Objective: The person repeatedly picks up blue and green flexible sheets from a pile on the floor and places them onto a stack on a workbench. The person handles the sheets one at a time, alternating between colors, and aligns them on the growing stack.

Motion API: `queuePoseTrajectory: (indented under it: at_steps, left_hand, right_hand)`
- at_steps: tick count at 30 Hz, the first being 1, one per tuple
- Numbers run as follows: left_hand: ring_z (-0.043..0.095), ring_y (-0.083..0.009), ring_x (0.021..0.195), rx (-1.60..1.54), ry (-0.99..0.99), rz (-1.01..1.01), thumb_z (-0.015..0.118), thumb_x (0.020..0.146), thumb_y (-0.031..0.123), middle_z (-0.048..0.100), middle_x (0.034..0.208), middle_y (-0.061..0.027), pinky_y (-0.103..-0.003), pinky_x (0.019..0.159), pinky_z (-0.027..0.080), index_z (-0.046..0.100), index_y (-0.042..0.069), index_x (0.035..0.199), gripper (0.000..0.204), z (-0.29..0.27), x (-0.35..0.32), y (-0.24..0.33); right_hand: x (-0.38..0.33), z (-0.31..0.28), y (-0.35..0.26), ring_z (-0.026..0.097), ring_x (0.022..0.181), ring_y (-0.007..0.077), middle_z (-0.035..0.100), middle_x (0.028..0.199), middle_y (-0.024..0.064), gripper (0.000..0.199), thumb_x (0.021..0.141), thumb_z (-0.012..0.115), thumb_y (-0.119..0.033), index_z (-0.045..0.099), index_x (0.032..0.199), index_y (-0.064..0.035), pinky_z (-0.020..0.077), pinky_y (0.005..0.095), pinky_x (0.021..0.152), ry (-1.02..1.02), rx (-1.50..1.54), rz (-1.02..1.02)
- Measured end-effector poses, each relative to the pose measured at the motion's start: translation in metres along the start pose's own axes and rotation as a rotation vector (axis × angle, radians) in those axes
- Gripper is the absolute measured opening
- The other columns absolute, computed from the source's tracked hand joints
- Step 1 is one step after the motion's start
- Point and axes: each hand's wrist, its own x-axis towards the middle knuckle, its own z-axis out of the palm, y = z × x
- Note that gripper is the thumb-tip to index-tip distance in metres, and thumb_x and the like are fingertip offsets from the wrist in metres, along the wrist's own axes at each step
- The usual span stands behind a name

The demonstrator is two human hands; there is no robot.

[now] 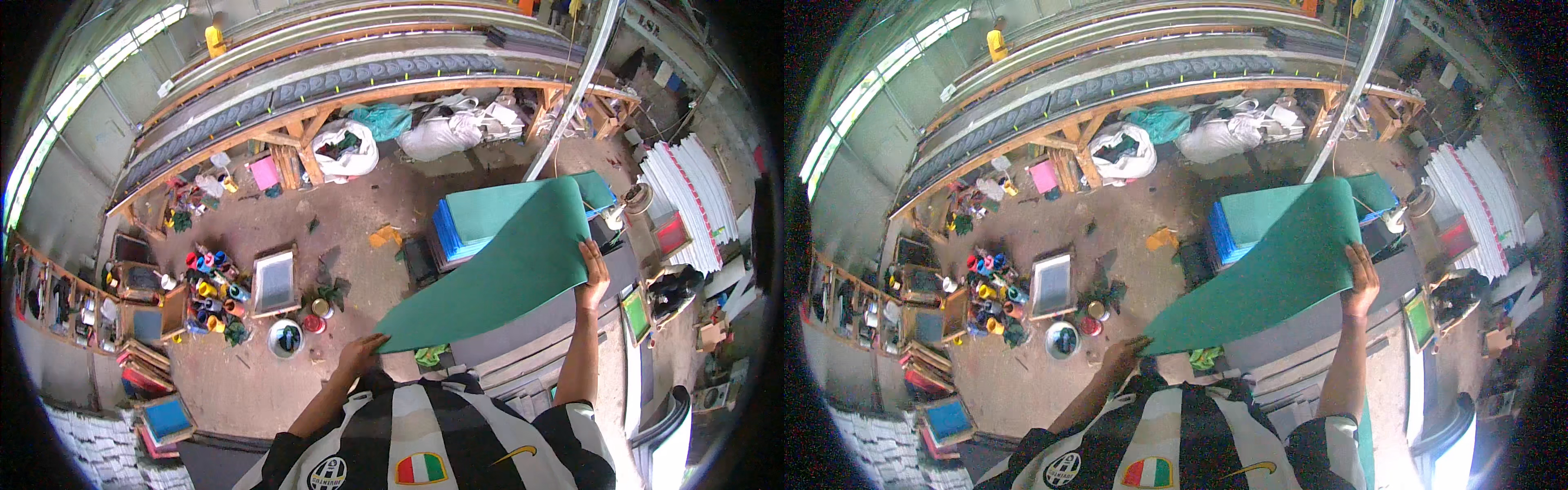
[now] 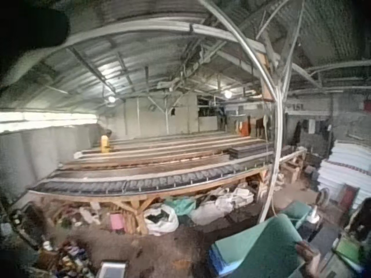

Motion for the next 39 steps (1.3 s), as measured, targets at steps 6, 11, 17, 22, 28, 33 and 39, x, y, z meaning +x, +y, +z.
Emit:
queuePoseTrajectory:
  at_steps: [6, 11, 17, 22, 28, 33, 39]
  left_hand:
    - [0.05, -0.0391, 0.136, -0.266, -0.038, 0.125, 0.074, 0.088, 0.045, 0.05, 0.149, -0.0226, -0.046, 0.114, 0.038, 0.044, 0.009, 0.152, 0.08, -0.087, 0.055, -0.102]
    - [0.041, -0.0279, 0.144, -1.033, 0.139, 0.205, 0.044, 0.102, 0.062, 0.046, 0.155, -0.0158, -0.04, 0.117, 0.031, 0.035, 0.003, 0.156, 0.08, -0.311, 0.225, 0.024]
    - [0.065, -0.0179, 0.102, -1.109, -0.118, 0.049, 0.071, 0.093, 0.037, 0.07, 0.113, -0.0058, -0.036, 0.092, 0.05, 0.066, 0.001, 0.122, 0.046, -0.407, 0.338, 0.071]
    - [0.066, -0.0184, 0.099, -1.166, -0.028, 0.16, 0.079, 0.084, 0.015, 0.071, 0.109, -0.0057, -0.035, 0.09, 0.051, 0.067, 0.0, 0.117, 0.038, -0.406, 0.382, 0.059]
    - [0.064, -0.0151, 0.097, -1.173, -0.084, 0.265, 0.079, 0.085, 0.012, 0.07, 0.107, -0.0046, -0.034, 0.088, 0.051, 0.067, 0.002, 0.116, 0.035, -0.383, 0.427, 0.051]
    - [0.058, -0.0162, 0.11, -1.019, 0.001, 0.349, 0.076, 0.088, 0.01, 0.063, 0.119, -0.006, -0.035, 0.095, 0.047, 0.056, 0.002, 0.132, 0.049, -0.367, 0.46, 0.034]
    - [0.059, -0.0268, 0.122, -1.496, -0.387, 0.251, 0.075, 0.09, 0.027, 0.062, 0.134, -0.0127, -0.042, 0.105, 0.046, 0.049, 0.0, 0.143, 0.064, -0.396, 0.543, -0.019]
  right_hand:
    - [0.085, 0.032, -0.145, 0.064, 0.123, 0.0299, 0.072, 0.121, 0.0056, 0.026, 0.08, 0.066, -0.015, 0.076, 0.104, -0.0161, 0.0527, 0.045, 0.1, 0.068, 0.007, -0.375]
    - [0.129, 0.055, -0.23, 0.064, 0.122, 0.0287, 0.072, 0.121, -0.0011, 0.022, 0.077, 0.073, -0.021, 0.078, 0.098, -0.022, 0.0575, 0.0441, 0.092, 0.119, -0.03, -0.724]
    - [0.154, 0.105, -0.253, 0.065, 0.119, 0.0303, 0.07, 0.124, 0.0026, 0.028, 0.08, 0.069, -0.022, 0.078, 0.106, -0.0213, 0.0549, 0.0436, 0.098, 0.061, 0.031, -0.84]
    - [0.146, 0.175, -0.225, 0.053, 0.129, 0.0422, 0.048, 0.147, 0.0226, 0.076, 0.069, 0.078, -0.005, 0.053, 0.141, -0.0036, 0.0422, 0.0519, 0.109, 0.326, 0.263, 0.075]
    - [0.166, 0.213, -0.181, 0.055, 0.127, 0.0356, 0.053, 0.144, 0.0216, 0.082, 0.099, 0.051, -0.06, 0.042, 0.147, 0.0051, 0.0406, 0.0485, 0.111, -0.283, 1.987, 1.344]
    - [0.23, 0.232, -0.19, 0.051, 0.131, 0.0326, 0.048, 0.146, 0.0215, 0.084, 0.092, 0.075, -0.023, 0.026, 0.156, 0.0016, 0.0456, 0.045, 0.107, -0.153, 1.24, 1.147]
    - [0.26, 0.269, -0.193, 0.05, 0.131, 0.0296, 0.048, 0.146, 0.0179, 0.092, 0.089, 0.077, -0.014, 0.02, 0.16, -0.0048, 0.0413, 0.0421, 0.11, -0.001, 1.077, 0.91]
